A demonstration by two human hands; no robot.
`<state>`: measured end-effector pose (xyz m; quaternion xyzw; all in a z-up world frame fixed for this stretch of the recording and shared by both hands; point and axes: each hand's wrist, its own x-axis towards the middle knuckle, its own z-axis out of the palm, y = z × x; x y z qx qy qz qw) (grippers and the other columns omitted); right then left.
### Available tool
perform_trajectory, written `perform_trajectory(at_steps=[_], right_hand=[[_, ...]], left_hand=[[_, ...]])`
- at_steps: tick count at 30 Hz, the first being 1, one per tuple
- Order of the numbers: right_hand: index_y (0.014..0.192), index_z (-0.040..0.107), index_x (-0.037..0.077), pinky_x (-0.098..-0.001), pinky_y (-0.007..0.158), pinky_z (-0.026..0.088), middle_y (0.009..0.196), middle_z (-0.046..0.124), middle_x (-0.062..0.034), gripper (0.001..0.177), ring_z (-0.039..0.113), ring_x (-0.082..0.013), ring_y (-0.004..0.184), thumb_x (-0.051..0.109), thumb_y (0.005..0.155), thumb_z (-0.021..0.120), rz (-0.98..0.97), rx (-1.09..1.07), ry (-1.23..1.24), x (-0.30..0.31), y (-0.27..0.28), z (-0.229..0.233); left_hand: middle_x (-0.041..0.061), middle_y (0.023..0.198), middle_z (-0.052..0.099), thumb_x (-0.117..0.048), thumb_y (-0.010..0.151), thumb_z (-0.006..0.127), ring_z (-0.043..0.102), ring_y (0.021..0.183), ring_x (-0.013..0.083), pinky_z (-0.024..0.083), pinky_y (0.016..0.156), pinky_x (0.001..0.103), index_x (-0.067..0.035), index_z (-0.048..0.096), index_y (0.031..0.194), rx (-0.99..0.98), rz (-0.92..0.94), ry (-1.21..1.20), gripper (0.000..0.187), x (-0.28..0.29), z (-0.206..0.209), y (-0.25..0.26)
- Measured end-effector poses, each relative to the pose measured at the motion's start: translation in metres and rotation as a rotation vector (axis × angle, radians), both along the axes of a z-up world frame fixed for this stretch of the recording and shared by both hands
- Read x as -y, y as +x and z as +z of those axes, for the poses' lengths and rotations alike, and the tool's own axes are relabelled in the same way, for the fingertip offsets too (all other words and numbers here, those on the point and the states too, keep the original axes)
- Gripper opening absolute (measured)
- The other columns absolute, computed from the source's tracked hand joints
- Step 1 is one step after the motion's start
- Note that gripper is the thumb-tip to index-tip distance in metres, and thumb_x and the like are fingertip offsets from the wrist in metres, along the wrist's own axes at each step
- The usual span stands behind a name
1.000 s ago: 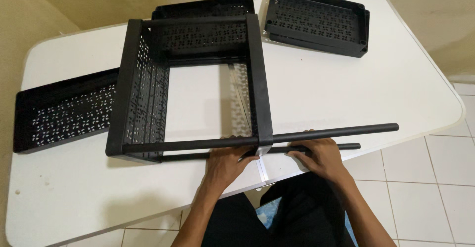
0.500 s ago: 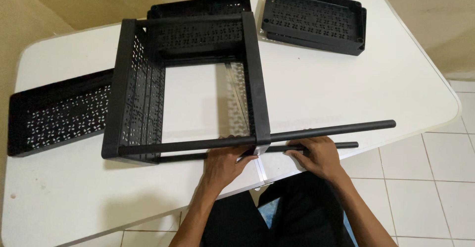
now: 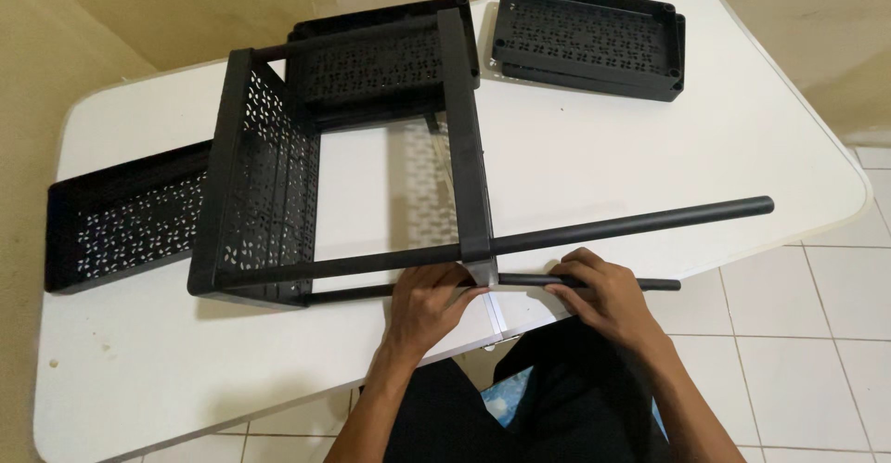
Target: The person assembles a black plastic storage shelf on a white table. They connect perforated side panels with horizontal support rods, then attach a perforated shelf tray to the frame.
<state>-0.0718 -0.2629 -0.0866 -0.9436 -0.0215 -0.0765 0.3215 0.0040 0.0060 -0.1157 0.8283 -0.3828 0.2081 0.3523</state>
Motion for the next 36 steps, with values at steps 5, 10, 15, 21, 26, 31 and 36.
perform_trajectory(at_steps=[5, 10, 15, 21, 26, 31, 36], right_hand=[[0.101, 0.079, 0.005, -0.0329, 0.06, 0.061, 0.1, 0.074, -0.0085, 0.032, 0.077, -0.0222, 0.075, 0.031, 0.082, 0.076, -0.049, -0.073, 0.051, -0.003, -0.005, 0.012], [0.1, 0.079, 0.005, -0.0345, 0.058, 0.06, 0.097, 0.074, -0.0077, 0.033, 0.076, -0.0222, 0.072, 0.032, 0.081, 0.078, -0.036, -0.079, 0.056, -0.002, -0.003, 0.015], [0.1, 0.081, 0.008, -0.0338, 0.061, 0.062, 0.098, 0.075, -0.0094, 0.031, 0.076, -0.0225, 0.076, 0.032, 0.081, 0.078, 0.034, -0.078, -0.014, 0.0, 0.002, 0.013], [0.106, 0.081, 0.011, -0.0354, 0.064, 0.062, 0.102, 0.078, -0.0096, 0.034, 0.077, -0.0231, 0.077, 0.034, 0.08, 0.078, 0.093, -0.224, -0.153, 0.012, 0.019, 0.008], [0.102, 0.08, 0.006, -0.0371, 0.068, 0.062, 0.104, 0.078, -0.0124, 0.032, 0.076, -0.0265, 0.083, 0.031, 0.083, 0.077, 0.167, -0.049, -0.112, 0.011, 0.022, -0.006], [0.103, 0.079, 0.005, -0.0348, 0.068, 0.063, 0.101, 0.078, -0.0106, 0.031, 0.077, -0.0247, 0.083, 0.029, 0.083, 0.076, 0.133, -0.12, 0.003, 0.006, 0.019, -0.014], [0.103, 0.079, 0.004, -0.0389, 0.067, 0.061, 0.096, 0.079, -0.0109, 0.032, 0.076, -0.027, 0.081, 0.027, 0.081, 0.078, 0.155, -0.059, -0.009, 0.003, 0.02, -0.013]], left_hand=[[0.0, 0.096, 0.078, -0.03, 0.082, 0.084, 0.069, 0.107, 0.0171, 0.048, 0.104, 0.039, -0.01, 0.078, 0.092, 0.056, -0.011, 0.002, 0.022, 0.0, -0.002, -0.001], [0.002, 0.098, 0.079, -0.03, 0.082, 0.084, 0.07, 0.105, 0.0172, 0.048, 0.103, 0.037, -0.009, 0.078, 0.093, 0.06, -0.018, -0.023, 0.024, 0.001, -0.006, 0.0], [0.002, 0.095, 0.079, -0.029, 0.082, 0.085, 0.071, 0.102, 0.0177, 0.05, 0.099, 0.036, -0.008, 0.079, 0.092, 0.041, -0.029, -0.029, 0.024, 0.0, -0.005, 0.001], [0.004, 0.09, 0.077, -0.028, 0.082, 0.084, 0.071, 0.091, 0.019, 0.052, 0.086, 0.037, -0.006, 0.079, 0.091, -0.063, -0.09, 0.011, 0.024, -0.001, -0.002, 0.001], [0.006, 0.088, 0.076, -0.028, 0.082, 0.084, 0.07, 0.092, 0.0215, 0.053, 0.087, 0.038, -0.005, 0.077, 0.086, -0.088, -0.086, 0.011, 0.024, -0.002, 0.005, 0.003], [0.008, 0.092, 0.077, -0.025, 0.082, 0.083, 0.071, 0.088, 0.0231, 0.055, 0.082, 0.038, -0.003, 0.077, 0.091, -0.202, -0.108, 0.012, 0.025, -0.004, 0.002, 0.003], [0.01, 0.091, 0.076, -0.024, 0.082, 0.084, 0.072, 0.081, 0.0242, 0.058, 0.075, 0.037, -0.001, 0.077, 0.097, -0.255, -0.134, 0.021, 0.028, -0.002, -0.005, 0.006]])
